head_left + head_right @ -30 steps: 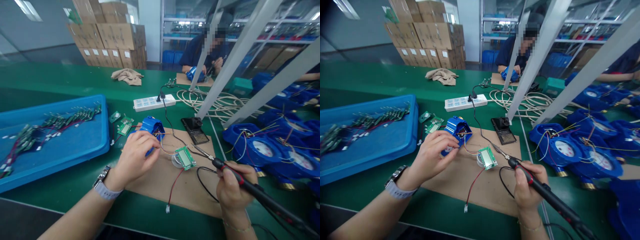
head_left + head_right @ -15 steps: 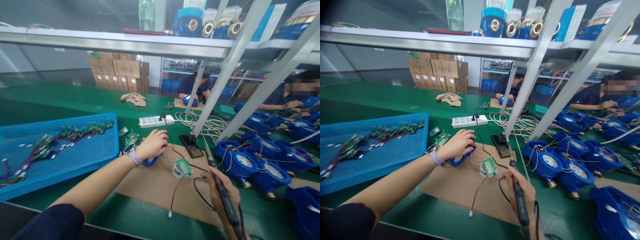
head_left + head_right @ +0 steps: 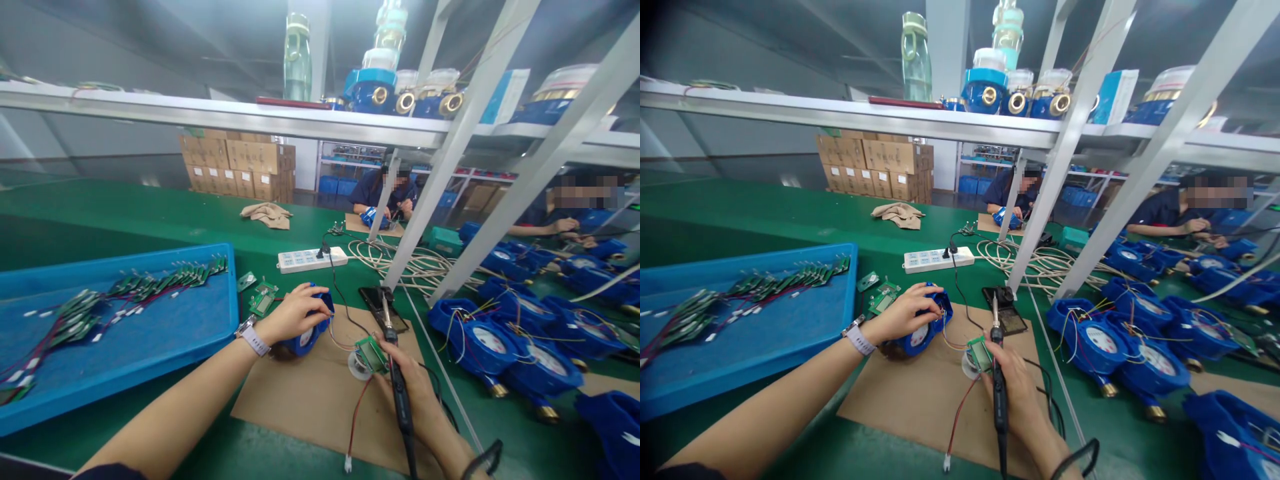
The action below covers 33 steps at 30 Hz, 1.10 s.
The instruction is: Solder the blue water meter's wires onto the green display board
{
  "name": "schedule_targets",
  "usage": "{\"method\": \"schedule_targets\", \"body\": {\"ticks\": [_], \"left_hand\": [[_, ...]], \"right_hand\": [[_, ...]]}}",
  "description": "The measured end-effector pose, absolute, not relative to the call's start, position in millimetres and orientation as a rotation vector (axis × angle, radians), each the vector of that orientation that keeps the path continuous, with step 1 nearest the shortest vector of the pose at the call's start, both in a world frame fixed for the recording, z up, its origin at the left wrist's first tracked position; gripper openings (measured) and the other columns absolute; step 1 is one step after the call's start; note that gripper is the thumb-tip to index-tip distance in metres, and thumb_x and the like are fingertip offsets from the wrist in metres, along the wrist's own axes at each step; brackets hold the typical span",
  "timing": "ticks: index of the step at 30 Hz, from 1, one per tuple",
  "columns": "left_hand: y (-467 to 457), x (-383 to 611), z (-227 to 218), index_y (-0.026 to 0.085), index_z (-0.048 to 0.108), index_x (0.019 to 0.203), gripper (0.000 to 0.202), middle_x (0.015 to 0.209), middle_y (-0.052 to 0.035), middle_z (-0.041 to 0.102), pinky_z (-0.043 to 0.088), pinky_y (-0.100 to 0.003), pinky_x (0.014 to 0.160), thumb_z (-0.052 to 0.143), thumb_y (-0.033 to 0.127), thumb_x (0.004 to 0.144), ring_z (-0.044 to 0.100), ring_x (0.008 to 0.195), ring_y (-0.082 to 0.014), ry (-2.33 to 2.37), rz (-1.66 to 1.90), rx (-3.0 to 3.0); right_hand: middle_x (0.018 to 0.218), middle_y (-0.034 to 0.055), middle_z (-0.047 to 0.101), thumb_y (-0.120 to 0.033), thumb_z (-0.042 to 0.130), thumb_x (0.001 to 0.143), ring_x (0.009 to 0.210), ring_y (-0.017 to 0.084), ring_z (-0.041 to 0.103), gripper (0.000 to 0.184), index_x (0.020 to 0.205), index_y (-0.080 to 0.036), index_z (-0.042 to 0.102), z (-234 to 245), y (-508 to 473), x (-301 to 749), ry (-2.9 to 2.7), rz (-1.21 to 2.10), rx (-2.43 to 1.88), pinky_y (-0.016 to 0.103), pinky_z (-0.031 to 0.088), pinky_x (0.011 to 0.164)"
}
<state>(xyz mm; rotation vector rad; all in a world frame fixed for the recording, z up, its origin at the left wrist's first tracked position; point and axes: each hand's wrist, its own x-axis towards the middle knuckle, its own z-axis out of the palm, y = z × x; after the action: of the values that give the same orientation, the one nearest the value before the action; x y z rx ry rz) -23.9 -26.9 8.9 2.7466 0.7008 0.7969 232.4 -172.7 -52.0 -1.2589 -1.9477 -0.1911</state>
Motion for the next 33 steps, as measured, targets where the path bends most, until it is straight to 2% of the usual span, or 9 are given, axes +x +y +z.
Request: {"method": "schedule_targets", "body": {"ticks": [3,8,12,16,19,22,27,33], "left_hand": [[-24,-27,10,0.022,0.066,0.089,0.012,0.111,-0.0044,0.069,0.028,-0.047,0.112,0.055,0.024,0.092,0.054,0.121,-0.0180,0.680,0.853,2.731],[-14,-31,18,0.020,0.066,0.088,0.012,0.110,-0.0075,0.067,0.036,-0.042,0.103,0.055,0.024,0.091,0.058,0.112,-0.0188,0.625,0.914,2.743],[-7,-28,16,0.019,0.063,0.082,0.016,0.093,-0.0030,0.071,0.042,-0.036,0.097,0.051,0.021,0.092,0.062,0.103,-0.0162,0.591,0.943,2.725],[-8,-22,10,0.018,0.060,0.084,0.016,0.085,-0.0023,0.071,0.045,-0.036,0.094,0.046,0.018,0.092,0.064,0.088,-0.0155,0.647,1.043,2.716],[-13,-20,7,0.019,0.060,0.088,0.014,0.078,-0.0001,0.070,0.043,-0.041,0.100,0.046,0.018,0.092,0.063,0.074,-0.0143,0.624,1.068,2.780],[-17,-20,7,0.020,0.060,0.087,0.015,0.075,0.0021,0.068,0.041,-0.040,0.100,0.046,0.018,0.091,0.060,0.066,-0.0123,0.559,1.033,2.879],[-23,-17,11,0.020,0.059,0.085,0.020,0.073,0.0012,0.066,0.040,-0.036,0.084,0.041,0.018,0.093,0.056,0.064,-0.0128,0.578,0.985,2.994],[-36,-6,9,0.017,0.058,0.085,0.025,0.069,-0.0009,0.064,0.034,-0.034,0.072,0.036,0.018,0.096,0.053,0.059,-0.0144,0.731,0.966,2.986]], "right_hand": [[0.130,0.0120,0.058,-0.016,0.055,0.084,0.116,0.024,0.060,0.051,0.132,-0.023,0.040,-52,-171,230,-1.931,-0.156,-1.282,0.043,0.056,0.092],[0.133,0.0108,0.056,-0.012,0.049,0.079,0.120,0.022,0.057,0.057,0.134,-0.023,0.039,-49,-177,231,-1.943,-0.057,-1.312,0.040,0.053,0.097],[0.138,0.0119,0.051,-0.018,0.055,0.082,0.125,0.024,0.053,0.056,0.135,-0.025,0.037,-55,-178,235,-1.910,0.081,-1.371,0.043,0.051,0.099],[0.129,0.0104,0.059,-0.020,0.059,0.083,0.121,0.023,0.056,0.058,0.136,-0.027,0.035,-58,-176,237,-1.815,0.165,-1.404,0.042,0.051,0.099],[0.124,0.0097,0.062,-0.021,0.060,0.082,0.115,0.024,0.060,0.057,0.134,-0.026,0.038,-58,-175,235,-1.764,0.165,-1.398,0.041,0.053,0.096],[0.125,0.0103,0.061,-0.023,0.059,0.083,0.112,0.023,0.062,0.057,0.136,-0.026,0.037,-59,-172,235,-1.736,0.159,-1.402,0.037,0.055,0.092],[0.119,0.0103,0.064,-0.024,0.062,0.082,0.109,0.023,0.064,0.060,0.136,-0.025,0.037,-63,-166,233,-1.718,0.148,-1.397,0.037,0.056,0.090],[0.125,0.0119,0.061,-0.023,0.061,0.083,0.111,0.023,0.063,0.056,0.134,-0.024,0.039,-66,-169,227,-1.705,0.112,-1.389,0.041,0.055,0.093]]}}
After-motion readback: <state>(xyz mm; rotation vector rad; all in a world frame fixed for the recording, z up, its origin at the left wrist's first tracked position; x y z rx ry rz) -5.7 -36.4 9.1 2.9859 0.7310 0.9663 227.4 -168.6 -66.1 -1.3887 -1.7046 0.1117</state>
